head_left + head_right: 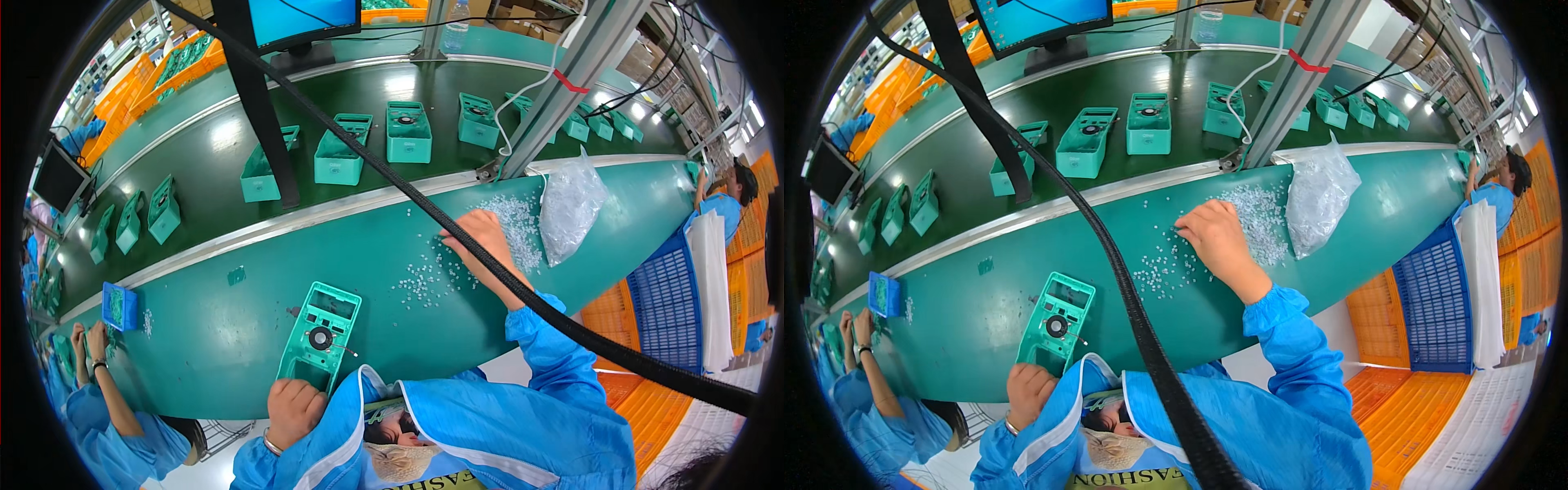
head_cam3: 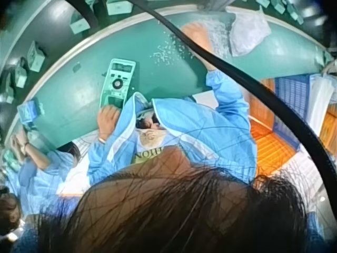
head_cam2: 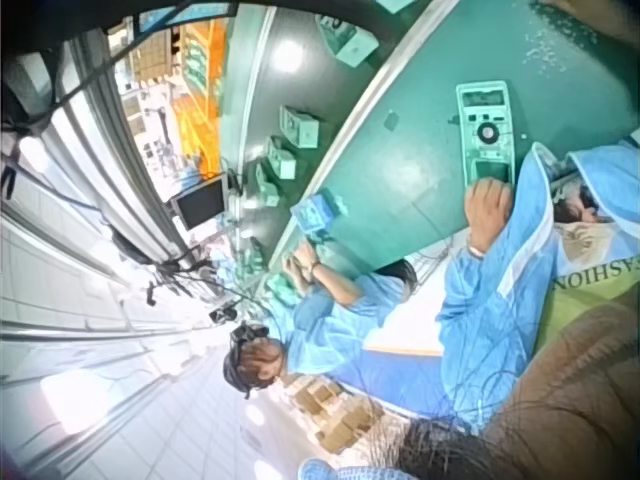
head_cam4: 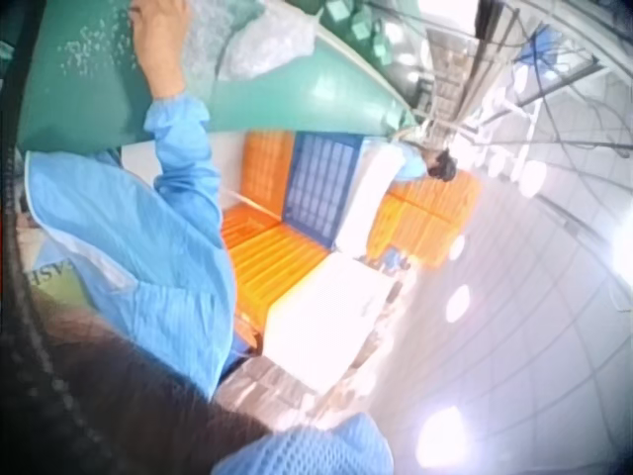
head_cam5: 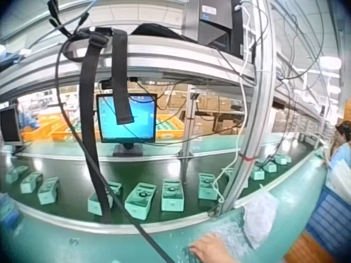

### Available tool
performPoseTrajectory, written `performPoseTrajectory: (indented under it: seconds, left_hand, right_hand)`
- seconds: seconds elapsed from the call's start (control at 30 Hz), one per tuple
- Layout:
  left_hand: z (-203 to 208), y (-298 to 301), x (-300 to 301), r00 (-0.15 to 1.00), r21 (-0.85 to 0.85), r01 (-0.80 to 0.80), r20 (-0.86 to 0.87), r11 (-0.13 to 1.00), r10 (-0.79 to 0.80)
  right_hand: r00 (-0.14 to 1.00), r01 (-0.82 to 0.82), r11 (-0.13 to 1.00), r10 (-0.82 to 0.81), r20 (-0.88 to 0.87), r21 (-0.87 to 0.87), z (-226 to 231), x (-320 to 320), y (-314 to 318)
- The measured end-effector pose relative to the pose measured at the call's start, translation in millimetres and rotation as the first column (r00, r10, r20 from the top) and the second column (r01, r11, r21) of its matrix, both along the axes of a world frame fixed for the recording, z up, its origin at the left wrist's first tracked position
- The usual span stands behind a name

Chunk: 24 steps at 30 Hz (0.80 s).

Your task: The person assembles internal components and screws into green plastic electronic device housings by hand, taking parts from bins on a production line.

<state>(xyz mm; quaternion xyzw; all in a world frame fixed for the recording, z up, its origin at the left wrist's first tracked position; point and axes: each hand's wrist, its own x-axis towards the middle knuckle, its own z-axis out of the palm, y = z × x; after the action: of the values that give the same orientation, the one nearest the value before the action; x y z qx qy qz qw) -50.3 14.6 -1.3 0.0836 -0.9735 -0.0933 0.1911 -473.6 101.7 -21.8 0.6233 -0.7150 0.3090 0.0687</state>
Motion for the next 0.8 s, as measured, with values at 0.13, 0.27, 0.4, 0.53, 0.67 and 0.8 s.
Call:
performPoseTrajectory:
  seconds: [0.13, 0.27, 0.4, 0.53, 0.67, 0.8]
  left_hand:
    - [-0.2, -0.9, 0.9, 1.000, 0.015, -0.001, -0.013, 1.000, 0.001]
    - [1.0, -3.1, 3.2, 1.000, 0.000, 0.010, -0.005, 1.000, -0.010]
    - [7.3, -4.8, 0.6, 0.999, 0.006, 0.032, 0.011, 0.999, -0.032]
    - [5.1, -10.2, -0.8, 0.999, 0.017, 0.050, 0.017, 0.999, -0.050]
    - [2.9, -10.7, -2.8, 0.993, 0.032, 0.121, 0.002, 0.992, -0.121]
    - [-2.5, -9.1, 2.4, 0.995, 0.049, 0.103, 0.009, 0.993, -0.104]
  right_hand:
    - [0.998, 0.027, 1.000, -0.028, -0.051, -0.013, -0.9, 4.3, -5.4]
    - [0.992, 0.015, 1.000, -0.016, -0.127, -0.005, 2.2, 11.8, -9.1]
    - [0.966, 0.027, 1.000, -0.030, -0.255, -0.016, 1.6, 12.1, -9.5]
    - [0.980, 0.068, 0.997, -0.075, -0.183, -0.047, 22.4, 35.2, -13.1]
    - [0.920, -0.268, 0.963, 0.264, 0.291, -0.025, 36.1, 101.4, -36.1]
    - [0.839, -0.409, 0.912, 0.367, 0.401, 0.020, 24.1, 153.7, -65.6]
